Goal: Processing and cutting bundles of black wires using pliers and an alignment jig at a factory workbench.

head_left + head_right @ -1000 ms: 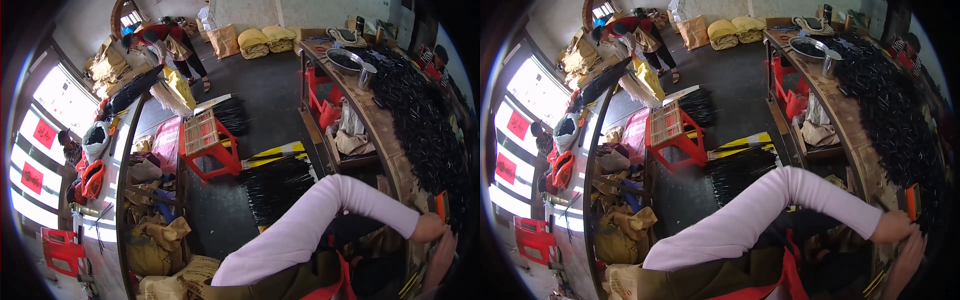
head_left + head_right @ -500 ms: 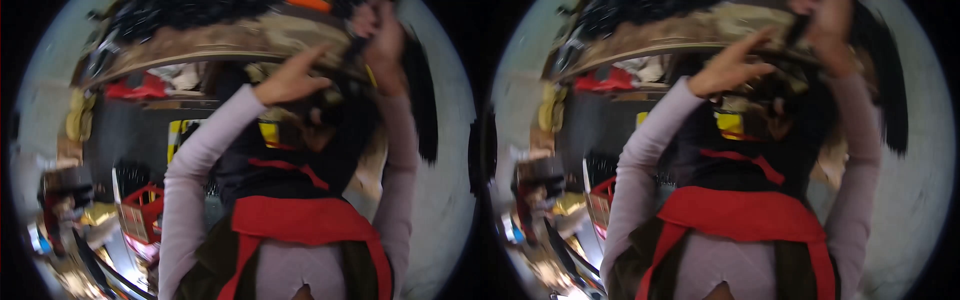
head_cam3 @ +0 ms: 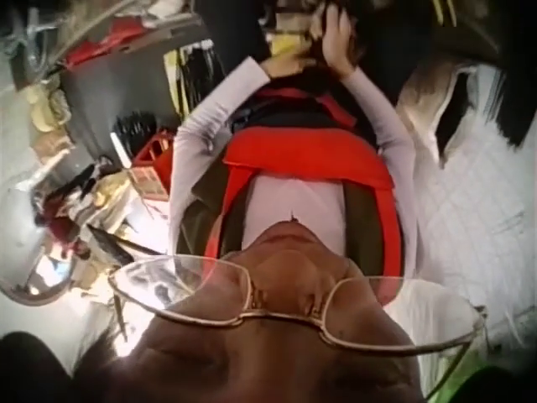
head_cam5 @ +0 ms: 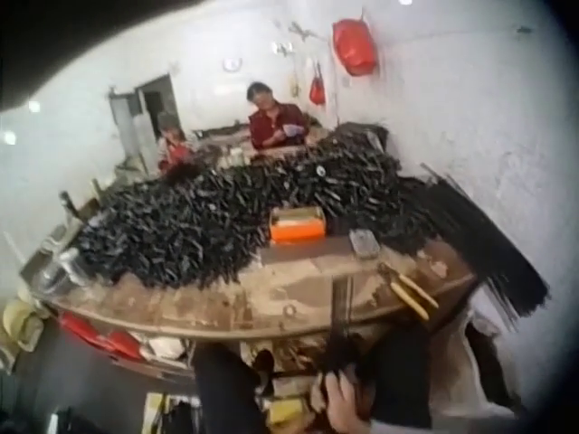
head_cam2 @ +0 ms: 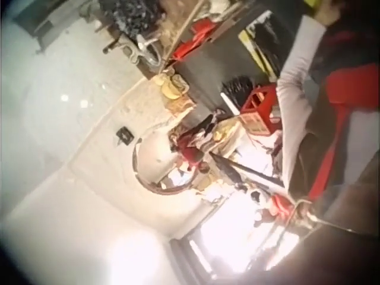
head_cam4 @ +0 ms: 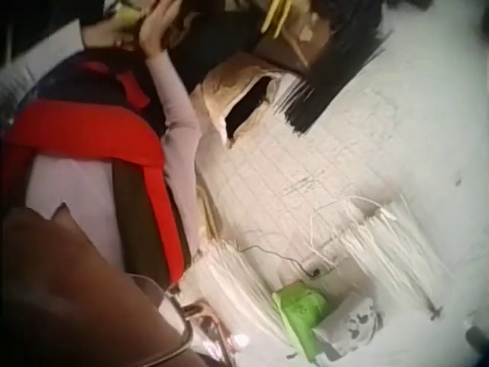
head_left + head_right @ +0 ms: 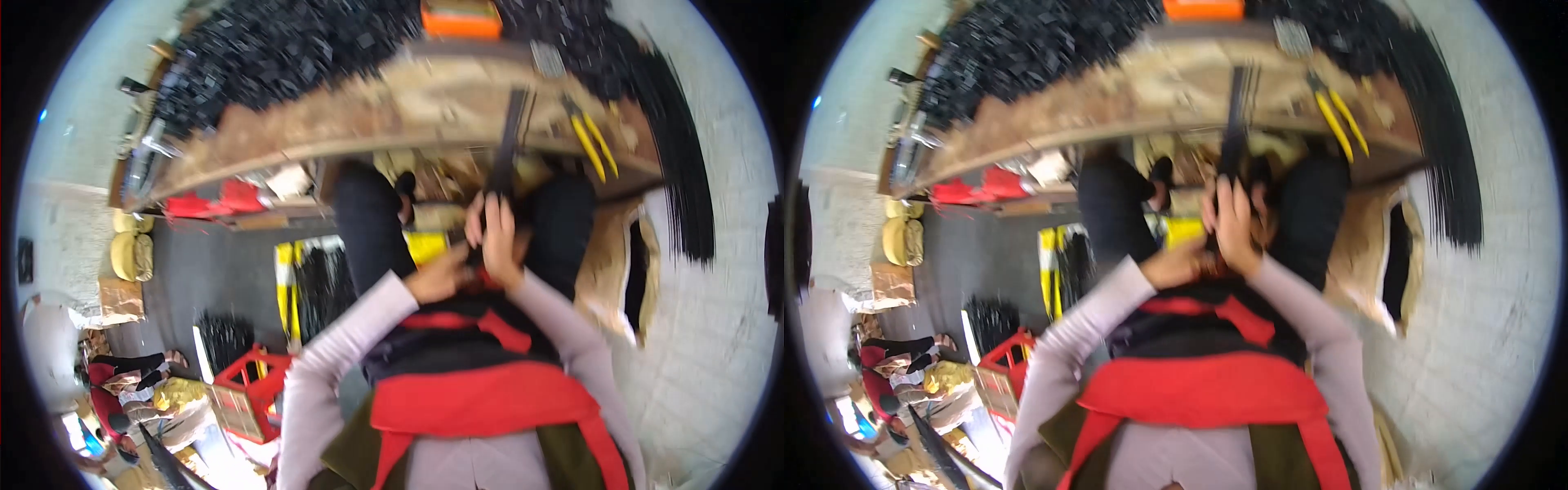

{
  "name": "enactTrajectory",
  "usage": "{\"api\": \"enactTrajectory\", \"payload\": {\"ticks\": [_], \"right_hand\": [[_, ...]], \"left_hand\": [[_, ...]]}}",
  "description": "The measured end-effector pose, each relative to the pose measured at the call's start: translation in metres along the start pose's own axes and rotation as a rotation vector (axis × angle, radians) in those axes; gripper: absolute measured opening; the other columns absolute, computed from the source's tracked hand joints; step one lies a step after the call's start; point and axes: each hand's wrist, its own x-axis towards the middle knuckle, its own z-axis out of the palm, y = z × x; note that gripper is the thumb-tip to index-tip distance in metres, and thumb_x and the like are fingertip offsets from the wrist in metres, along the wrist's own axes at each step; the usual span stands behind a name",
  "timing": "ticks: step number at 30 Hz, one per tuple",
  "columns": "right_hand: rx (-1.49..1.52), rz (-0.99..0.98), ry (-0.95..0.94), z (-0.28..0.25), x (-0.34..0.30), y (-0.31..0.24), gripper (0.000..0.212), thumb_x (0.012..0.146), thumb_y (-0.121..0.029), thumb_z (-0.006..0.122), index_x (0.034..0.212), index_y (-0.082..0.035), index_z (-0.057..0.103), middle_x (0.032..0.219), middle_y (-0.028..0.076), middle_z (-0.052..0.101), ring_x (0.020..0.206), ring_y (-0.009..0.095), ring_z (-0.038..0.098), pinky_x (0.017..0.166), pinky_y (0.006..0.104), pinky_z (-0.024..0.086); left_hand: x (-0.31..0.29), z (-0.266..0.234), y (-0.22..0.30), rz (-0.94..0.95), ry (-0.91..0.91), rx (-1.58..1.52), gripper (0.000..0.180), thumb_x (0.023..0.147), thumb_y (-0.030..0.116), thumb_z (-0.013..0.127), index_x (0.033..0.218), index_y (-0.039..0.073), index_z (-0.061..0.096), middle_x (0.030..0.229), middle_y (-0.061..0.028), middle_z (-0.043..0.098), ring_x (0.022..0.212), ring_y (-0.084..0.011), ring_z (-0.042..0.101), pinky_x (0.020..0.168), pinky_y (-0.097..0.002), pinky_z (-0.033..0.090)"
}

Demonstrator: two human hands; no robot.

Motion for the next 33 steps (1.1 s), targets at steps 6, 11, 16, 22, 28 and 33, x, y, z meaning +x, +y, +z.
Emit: {"api": "enactTrajectory", "payload": {"ticks": [6, 11, 16, 22, 28, 33], "right_hand": [[-0.113, 0.074, -0.144, 0.001, -0.002, -0.007, 0.022, 0.103, -0.021, 0.048, 0.114, -0.002, 0.05, 0.089, 0.008, 0.062, 0.077, 0.014, 0.06, 0.074, 0.0274, 0.05], [-0.082, 0.046, -0.046, 0.028, 0.03, -0.031, 0.022, 0.097, -0.013, 0.059, 0.114, -0.001, 0.052, 0.094, 0.008, 0.063, 0.08, 0.013, 0.061, 0.073, 0.0263, 0.05], [-0.143, -0.006, -0.022, 0.016, 0.055, -0.002, 0.01, 0.097, -0.012, 0.055, 0.102, -0.004, 0.052, 0.078, 0.001, 0.056, 0.065, 0.008, 0.052, 0.059, 0.0218, 0.041], [-0.102, 0.031, -0.058, 0.024, 0.054, -0.012, 0.011, 0.099, -0.01, 0.05, 0.108, -0.003, 0.05, 0.077, 0.002, 0.053, 0.067, 0.009, 0.051, 0.064, 0.0227, 0.041], [-0.084, 0.108, -0.091, 0.015, 0.053, -0.015, 0.009, 0.099, -0.007, 0.051, 0.106, -0.002, 0.05, 0.08, 0.002, 0.054, 0.072, 0.009, 0.052, 0.068, 0.0234, 0.042], [-0.059, 0.147, -0.097, 0.013, 0.052, -0.014, 0.01, 0.1, -0.008, 0.051, 0.106, -0.001, 0.051, 0.08, 0.002, 0.053, 0.072, 0.008, 0.05, 0.068, 0.0234, 0.042]], "left_hand": [[-0.04, -0.016, 0.052, -0.049, 0.244, 0.421, 0.056, 0.087, 0.016, 0.066, 0.136, 0.0, 0.046, 0.109, -0.0266, 0.062, 0.104, -0.0425, 0.061, 0.089, -0.0431, 0.049], [-0.049, -0.072, 0.148, -0.007, 0.243, 0.526, 0.042, 0.09, 0.008, 0.063, 0.131, 0.003, 0.055, 0.11, -0.019, 0.065, 0.098, -0.0285, 0.067, 0.083, -0.035, 0.053], [-0.016, -0.128, 0.192, 0.078, 0.494, 0.471, 0.026, 0.094, 0.006, 0.061, 0.12, 0.001, 0.064, 0.103, -0.0117, 0.07, 0.09, -0.0166, 0.068, 0.079, -0.0285, 0.054], [0.056, -0.221, 0.227, 0.064, 0.763, 0.686, 0.018, 0.095, 0.01, 0.059, 0.104, -0.001, 0.069, 0.079, -0.0042, 0.069, 0.069, -0.0075, 0.061, 0.061, -0.0232, 0.049], [0.215, -0.302, 0.251, 0.387, 0.796, 1.129, 0.015, 0.086, 0.017, 0.065, 0.094, 0.006, 0.072, 0.087, -0.0088, 0.064, 0.082, -0.0282, 0.062, 0.074, -0.037, 0.05], [0.312, -0.311, 0.271, 0.172, 0.716, 1.318, 0.032, 0.079, 0.035, 0.074, 0.099, 0.01, 0.074, 0.09, -0.0087, 0.067, 0.098, -0.027, 0.058, 0.083, -0.0387, 0.051]]}}
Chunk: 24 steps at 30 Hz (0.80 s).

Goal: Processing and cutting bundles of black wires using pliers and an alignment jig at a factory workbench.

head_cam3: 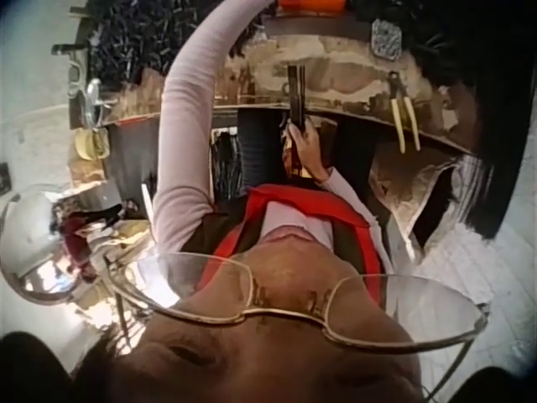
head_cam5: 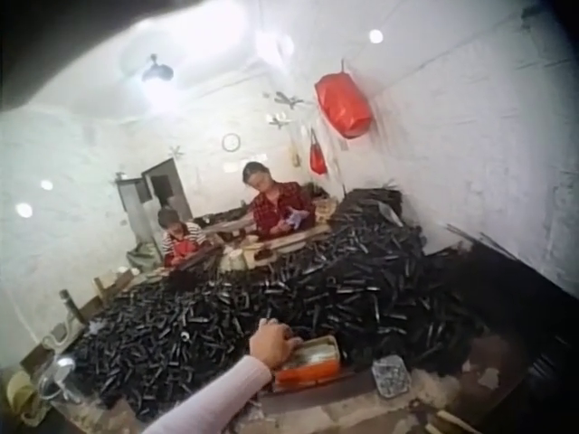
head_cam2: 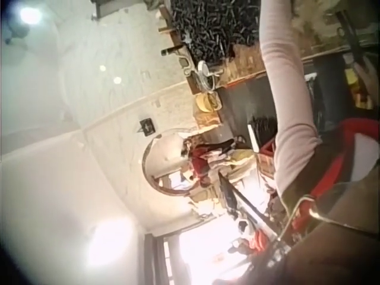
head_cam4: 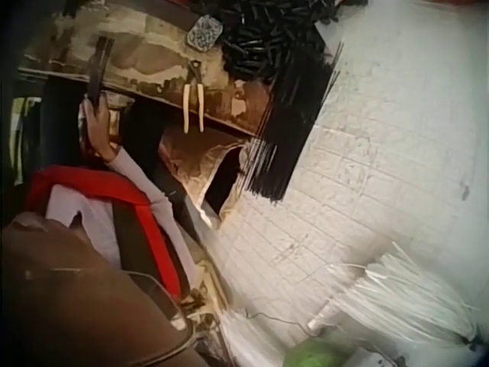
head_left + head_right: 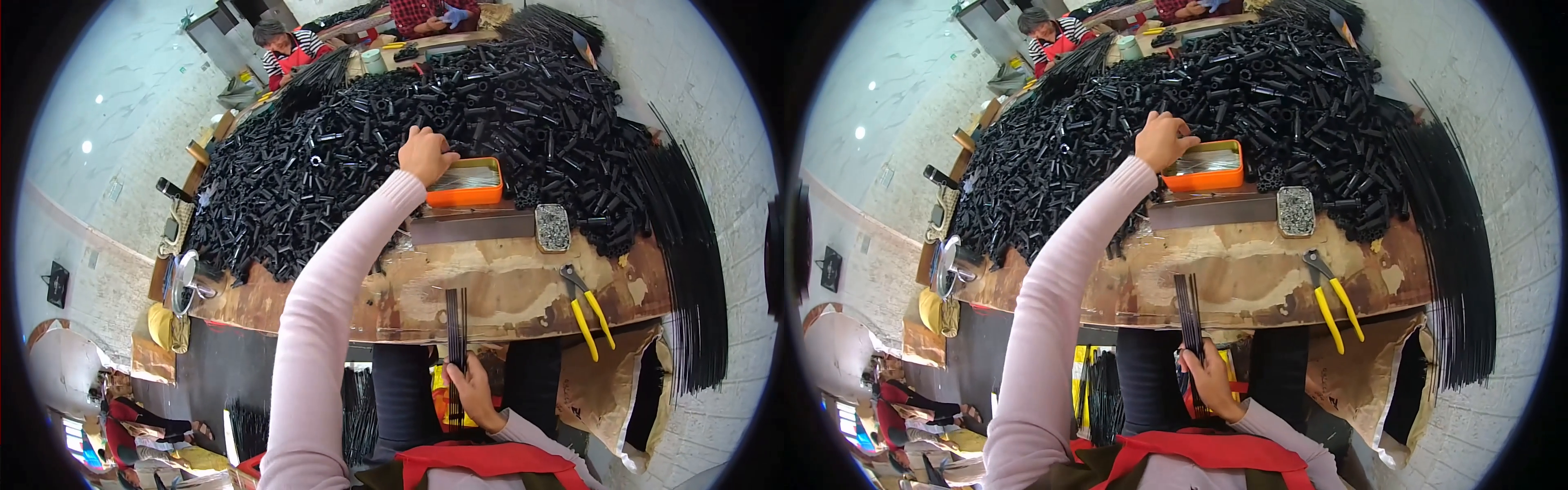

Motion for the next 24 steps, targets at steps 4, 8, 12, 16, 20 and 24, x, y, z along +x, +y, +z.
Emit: {"api": "enactTrajectory", "payload": {"ticks": [4, 8, 12, 16, 20, 24], "right_hand": [[0.024, 0.01, -0.004, -0.002, -0.001, -0.001, 0.01, 0.1, -0.009, 0.051, 0.105, 0.0, 0.052, 0.079, 0.001, 0.053, 0.072, 0.008, 0.049, 0.067, 0.0232, 0.042], [0.055, -0.012, -0.025, 0.003, 0.0, -0.003, 0.01, 0.1, -0.009, 0.051, 0.104, 0.0, 0.051, 0.078, 0.001, 0.052, 0.07, 0.008, 0.048, 0.066, 0.0231, 0.041], [0.058, -0.051, -0.008, -0.001, 0.003, 0.004, 0.011, 0.1, -0.01, 0.051, 0.106, -0.001, 0.051, 0.078, 0.002, 0.052, 0.069, 0.008, 0.048, 0.065, 0.0228, 0.041], [0.038, -0.086, -0.019, -0.002, 0.004, -0.001, 0.013, 0.099, -0.01, 0.051, 0.109, -0.002, 0.052, 0.077, 0.001, 0.052, 0.07, 0.008, 0.05, 0.066, 0.023, 0.041], [0.067, -0.082, -0.021, -0.003, 0.003, 0.004, 0.012, 0.1, -0.01, 0.051, 0.11, -0.003, 0.051, 0.078, 0.001, 0.053, 0.07, 0.008, 0.049, 0.066, 0.0226, 0.04], [0.051, -0.086, -0.023, -0.008, -0.002, 0.006, 0.012, 0.1, -0.01, 0.051, 0.109, -0.003, 0.05, 0.079, 0.002, 0.052, 0.071, 0.009, 0.049, 0.067, 0.0234, 0.041]], "left_hand": [[0.024, 0.003, 0.005, -0.105, -0.327, 0.037, 0.045, 0.073, 0.042, 0.078, 0.105, 0.009, 0.073, 0.098, -0.0116, 0.069, 0.098, -0.0292, 0.06, 0.084, -0.04, 0.052], [0.012, 0.012, -0.042, 0.085, -0.138, -0.03, 0.037, 0.072, 0.037, 0.081, 0.1, 0.014, 0.075, 0.09, -0.0151, 0.064, 0.087, -0.032, 0.062, 0.081, -0.0414, 0.051], [-0.012, -0.034, -0.032, -0.142, 0.046, -0.283, 0.023, 0.078, 0.029, 0.079, 0.094, 0.013, 0.076, 0.081, -0.0077, 0.065, 0.071, -0.0202, 0.063, 0.065, -0.0335, 0.048], [-0.063, -0.077, -0.035, -0.353, -0.143, -0.511, 0.023, 0.083, 0.027, 0.077, 0.096, 0.008, 0.074, 0.079, 0.0002, 0.069, 0.069, -0.0044, 0.063, 0.057, -0.0219, 0.044], [-0.1, -0.09, -0.049, -0.404, -0.3, -0.693, 0.028, 0.086, 0.018, 0.072, 0.11, 0.008, 0.061, 0.084, 0.0, 0.068, 0.076, -0.0071, 0.066, 0.059, -0.0216, 0.046], [-0.118, -0.061, -0.046, -0.051, -0.163, -0.409, 0.027, 0.083, 0.001, 0.065, 0.107, 0.004, 0.052, 0.099, -0.0092, 0.063, 0.091, -0.0209, 0.064, 0.071, -0.0307, 0.049]]}}
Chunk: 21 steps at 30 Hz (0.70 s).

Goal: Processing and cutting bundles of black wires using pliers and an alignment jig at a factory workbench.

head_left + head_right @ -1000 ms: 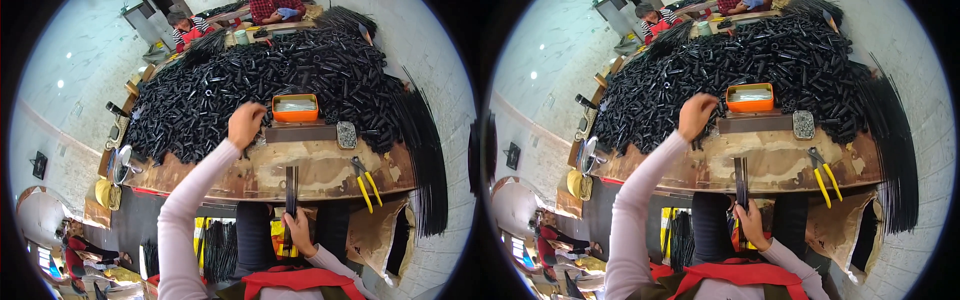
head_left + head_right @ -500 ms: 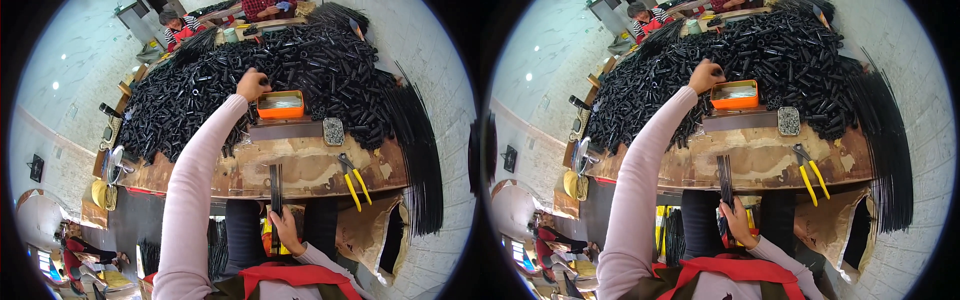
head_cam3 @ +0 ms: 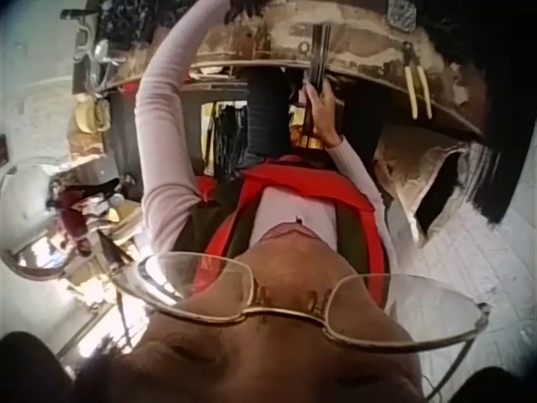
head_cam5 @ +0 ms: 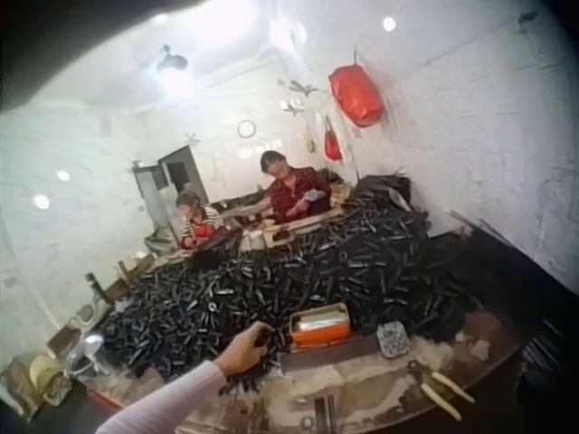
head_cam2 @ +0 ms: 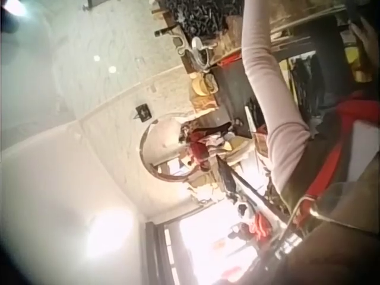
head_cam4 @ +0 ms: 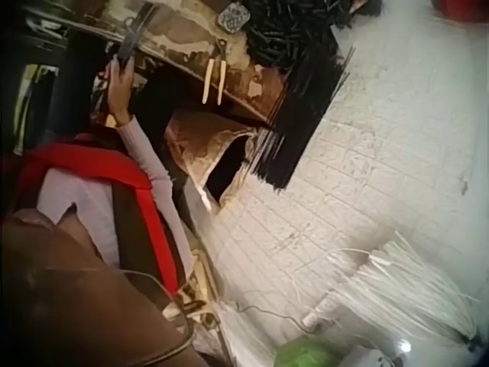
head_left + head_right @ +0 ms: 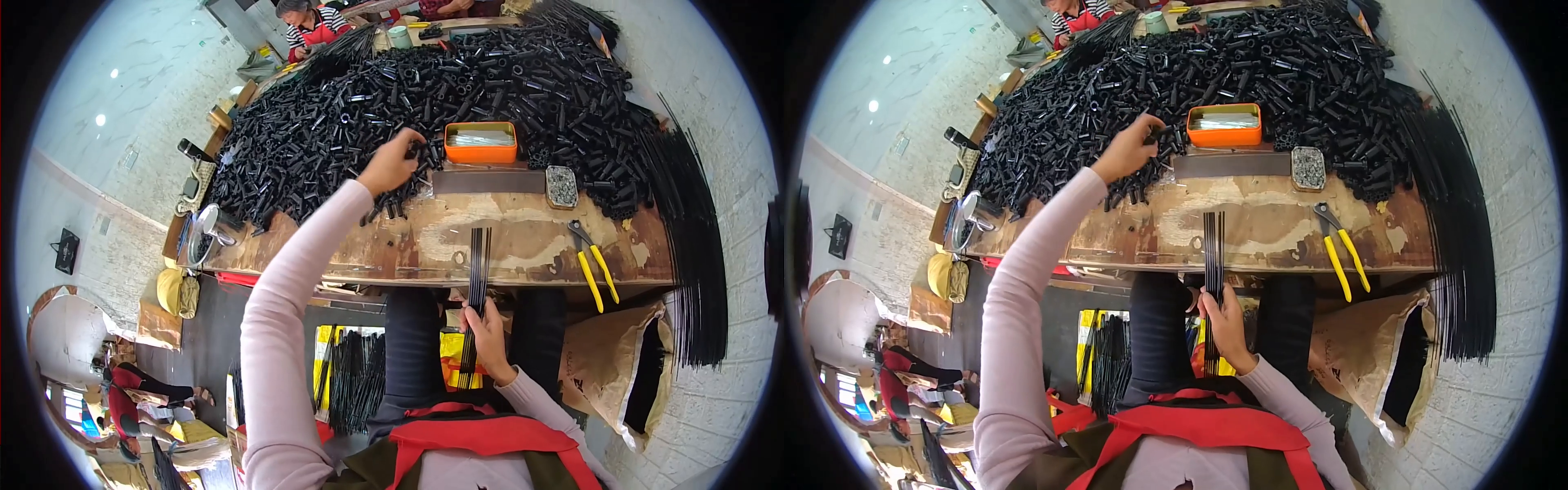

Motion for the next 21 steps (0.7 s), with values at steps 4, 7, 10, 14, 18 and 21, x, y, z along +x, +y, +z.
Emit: {"api": "enactTrajectory", "payload": {"ticks": [4, 7, 10, 14, 18, 21], "right_hand": [[-0.039, -0.006, 0.025, -0.005, 0.002, -0.002, 0.011, 0.1, -0.01, 0.051, 0.108, -0.003, 0.05, 0.079, 0.003, 0.052, 0.071, 0.01, 0.049, 0.068, 0.0244, 0.041], [-0.04, 0.011, 0.024, -0.003, 0.001, -0.006, 0.011, 0.099, -0.009, 0.052, 0.108, -0.003, 0.05, 0.08, 0.003, 0.053, 0.071, 0.01, 0.05, 0.067, 0.0244, 0.041], [-0.12, 0.038, 0.024, 0.016, 0.001, -0.009, 0.008, 0.098, -0.01, 0.052, 0.103, -0.003, 0.053, 0.077, 0.003, 0.054, 0.069, 0.009, 0.051, 0.066, 0.0239, 0.041], [-0.338, -0.066, 0.088, 0.011, -0.003, -0.008, 0.009, 0.096, -0.008, 0.052, 0.101, -0.002, 0.055, 0.075, 0.004, 0.056, 0.063, 0.011, 0.054, 0.061, 0.0262, 0.046], [-0.258, -0.056, 0.136, 0.002, -0.005, -0.009, 0.023, 0.102, -0.02, 0.051, 0.115, -0.001, 0.052, 0.083, 0.004, 0.055, 0.066, 0.01, 0.05, 0.061, 0.0239, 0.043], [-0.179, -0.023, -0.001, 0.002, 0.001, -0.003, 0.022, 0.105, -0.019, 0.046, 0.115, -0.001, 0.05, 0.081, 0.003, 0.051, 0.067, 0.01, 0.045, 0.063, 0.0245, 0.04]], "left_hand": [[0.023, 0.036, -0.007, 0.312, 0.066, 0.584, 0.017, 0.077, -0.002, 0.062, 0.092, 0.004, 0.062, 0.094, -0.0119, 0.056, 0.097, -0.0312, 0.057, 0.083, -0.041, 0.046], [0.03, 0.038, -0.013, 0.325, -0.058, 0.729, 0.016, 0.076, 0.001, 0.063, 0.09, 0.007, 0.066, 0.096, -0.0113, 0.058, 0.097, -0.0295, 0.059, 0.083, -0.0409, 0.047], [0.018, 0.019, -0.034, 0.26, -0.086, 0.805, 0.025, 0.078, 0.004, 0.064, 0.1, 0.012, 0.071, 0.103, -0.0097, 0.061, 0.099, -0.0286, 0.062, 0.084, -0.0404, 0.052], [0.026, 0.026, -0.018, 0.439, 0.085, 0.642, 0.035, 0.073, 0.025, 0.075, 0.108, 0.018, 0.071, 0.111, -0.0064, 0.064, 0.094, -0.0282, 0.066, 0.075, -0.0393, 0.056], [0.016, 0.062, 0.03, 0.55, 0.448, 0.539, 0.009, 0.076, 0.018, 0.065, 0.083, 0.015, 0.069, 0.094, -0.0068, 0.068, 0.079, -0.0259, 0.07, 0.063, -0.0393, 0.056], [-0.043, 0.067, 0.046, 0.694, 0.539, 0.421, 0.008, 0.076, 0.017, 0.065, 0.082, 0.012, 0.064, 0.081, -0.0074, 0.063, 0.072, -0.026, 0.066, 0.059, -0.0417, 0.053]]}}
